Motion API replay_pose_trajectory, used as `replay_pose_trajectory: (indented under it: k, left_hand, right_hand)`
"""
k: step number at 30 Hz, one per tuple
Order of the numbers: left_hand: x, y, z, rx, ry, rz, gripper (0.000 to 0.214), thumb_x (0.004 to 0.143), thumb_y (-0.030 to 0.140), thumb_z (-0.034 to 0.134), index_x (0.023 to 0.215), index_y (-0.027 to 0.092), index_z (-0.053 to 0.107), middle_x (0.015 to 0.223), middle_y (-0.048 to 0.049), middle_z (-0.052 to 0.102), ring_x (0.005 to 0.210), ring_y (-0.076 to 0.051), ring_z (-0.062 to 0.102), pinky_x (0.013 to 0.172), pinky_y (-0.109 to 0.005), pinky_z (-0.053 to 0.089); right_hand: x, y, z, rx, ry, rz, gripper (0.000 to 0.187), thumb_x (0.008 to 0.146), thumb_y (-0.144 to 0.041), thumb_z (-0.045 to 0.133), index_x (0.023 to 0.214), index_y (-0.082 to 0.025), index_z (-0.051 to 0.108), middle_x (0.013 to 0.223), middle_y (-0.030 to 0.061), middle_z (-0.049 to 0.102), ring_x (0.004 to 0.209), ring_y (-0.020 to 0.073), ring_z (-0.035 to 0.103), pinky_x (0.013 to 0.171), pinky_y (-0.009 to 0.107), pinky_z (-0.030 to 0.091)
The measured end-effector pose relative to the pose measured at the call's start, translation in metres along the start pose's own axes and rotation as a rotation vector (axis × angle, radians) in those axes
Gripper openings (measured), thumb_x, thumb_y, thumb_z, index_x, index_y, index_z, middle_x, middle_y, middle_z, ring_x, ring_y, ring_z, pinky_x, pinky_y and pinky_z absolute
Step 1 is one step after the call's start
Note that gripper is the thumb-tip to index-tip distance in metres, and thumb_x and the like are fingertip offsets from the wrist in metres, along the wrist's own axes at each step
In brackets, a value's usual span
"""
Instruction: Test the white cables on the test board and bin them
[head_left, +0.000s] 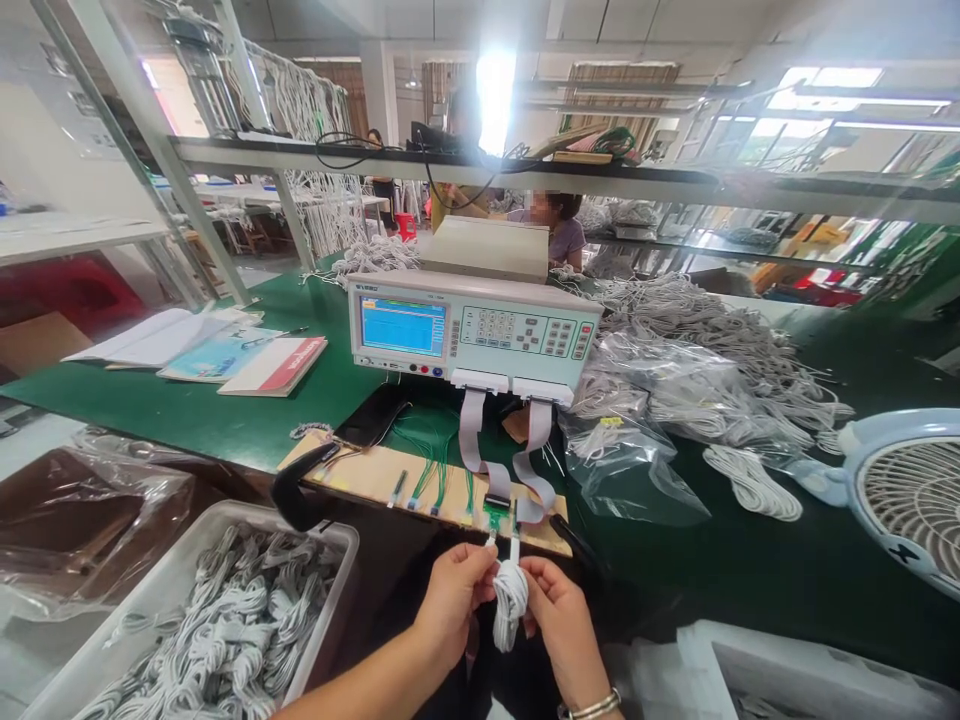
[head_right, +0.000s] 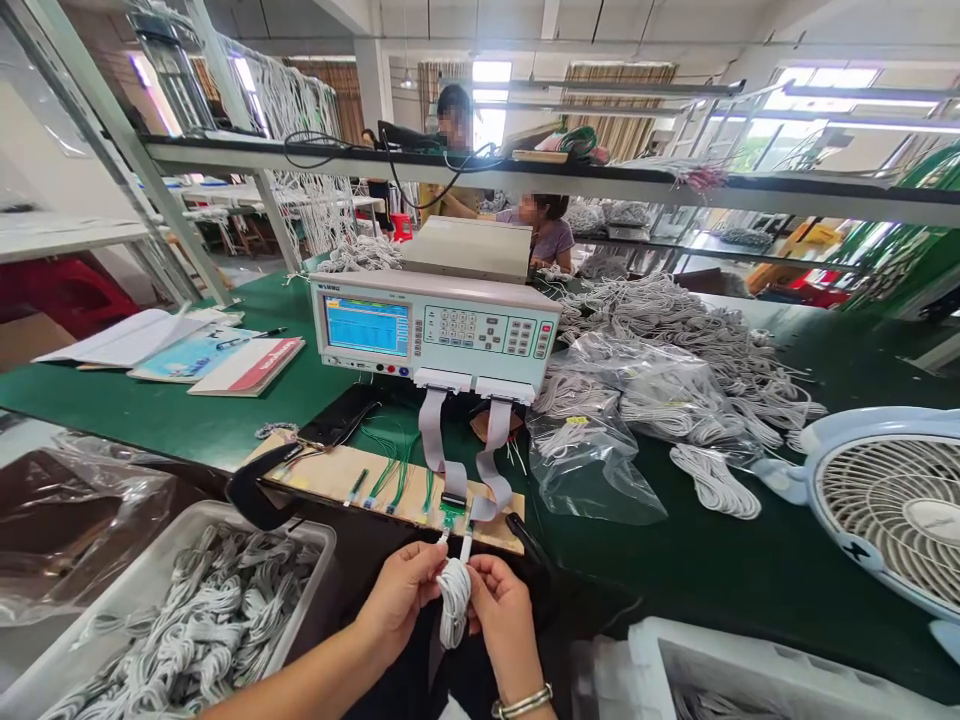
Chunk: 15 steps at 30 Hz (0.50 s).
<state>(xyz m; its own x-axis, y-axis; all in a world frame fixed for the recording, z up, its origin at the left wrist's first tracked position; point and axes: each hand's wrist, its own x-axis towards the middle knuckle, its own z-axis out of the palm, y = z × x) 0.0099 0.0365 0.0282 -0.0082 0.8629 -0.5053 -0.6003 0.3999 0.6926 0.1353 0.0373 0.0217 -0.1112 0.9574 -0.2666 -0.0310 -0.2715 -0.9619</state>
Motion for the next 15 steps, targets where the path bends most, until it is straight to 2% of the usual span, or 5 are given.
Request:
replay_pose_trajectory:
  k: [3,5,8,11,15]
  left_hand:
    - [0.000,-0.004,0.002,-0.085,0.004,-0.006,0.024,0.058,0.030,0.067,0.058,0.011,0.052,0.054,0.0005,0.052,0.046,-0.004,0.044,0.049,-0.016,0.038]
    - [0.002,-0.003,0.000,-0.106,-0.035,-0.004,0.023,0.058,0.028,0.068,0.059,0.011,0.053,0.053,0.0009,0.051,0.045,-0.004,0.042,0.047,-0.015,0.036]
    - [0.004,0.004,-0.005,-0.071,-0.130,-0.074,0.022,0.058,0.030,0.067,0.064,0.011,0.057,0.054,0.0017,0.049,0.044,-0.003,0.038,0.044,-0.015,0.031]
    - [0.007,0.011,-0.007,-0.033,-0.228,-0.171,0.031,0.063,0.040,0.061,0.076,0.011,0.062,0.059,0.0010,0.047,0.045,-0.003,0.037,0.044,-0.015,0.029]
    - [0.017,0.014,-0.005,0.032,-0.260,-0.142,0.037,0.066,0.046,0.053,0.077,0.011,0.064,0.059,0.0006,0.046,0.043,-0.003,0.034,0.042,-0.016,0.025]
  right_hand:
    - [0.000,0.001,0.002,0.031,0.014,0.016,0.027,0.069,-0.040,0.057,0.076,-0.014,0.055,0.046,-0.0064,0.048,0.036,0.0048,0.036,0.032,0.016,0.030]
    - [-0.001,0.000,0.004,0.048,0.022,0.035,0.028,0.068,-0.041,0.057,0.078,-0.015,0.054,0.044,-0.0072,0.045,0.035,0.0051,0.035,0.031,0.016,0.030]
    - [0.000,0.001,0.006,0.073,0.009,0.085,0.030,0.068,-0.042,0.058,0.080,-0.015,0.054,0.041,-0.0091,0.039,0.035,0.0051,0.032,0.031,0.016,0.029]
    - [0.005,0.004,0.003,0.072,-0.031,0.135,0.036,0.066,-0.047,0.056,0.084,-0.016,0.054,0.038,-0.0102,0.035,0.033,0.0049,0.028,0.029,0.016,0.026]
    - [0.018,0.009,-0.001,0.002,-0.053,0.190,0.047,0.059,-0.057,0.056,0.082,-0.017,0.057,0.032,-0.0103,0.034,0.028,0.0046,0.026,0.028,0.016,0.022]
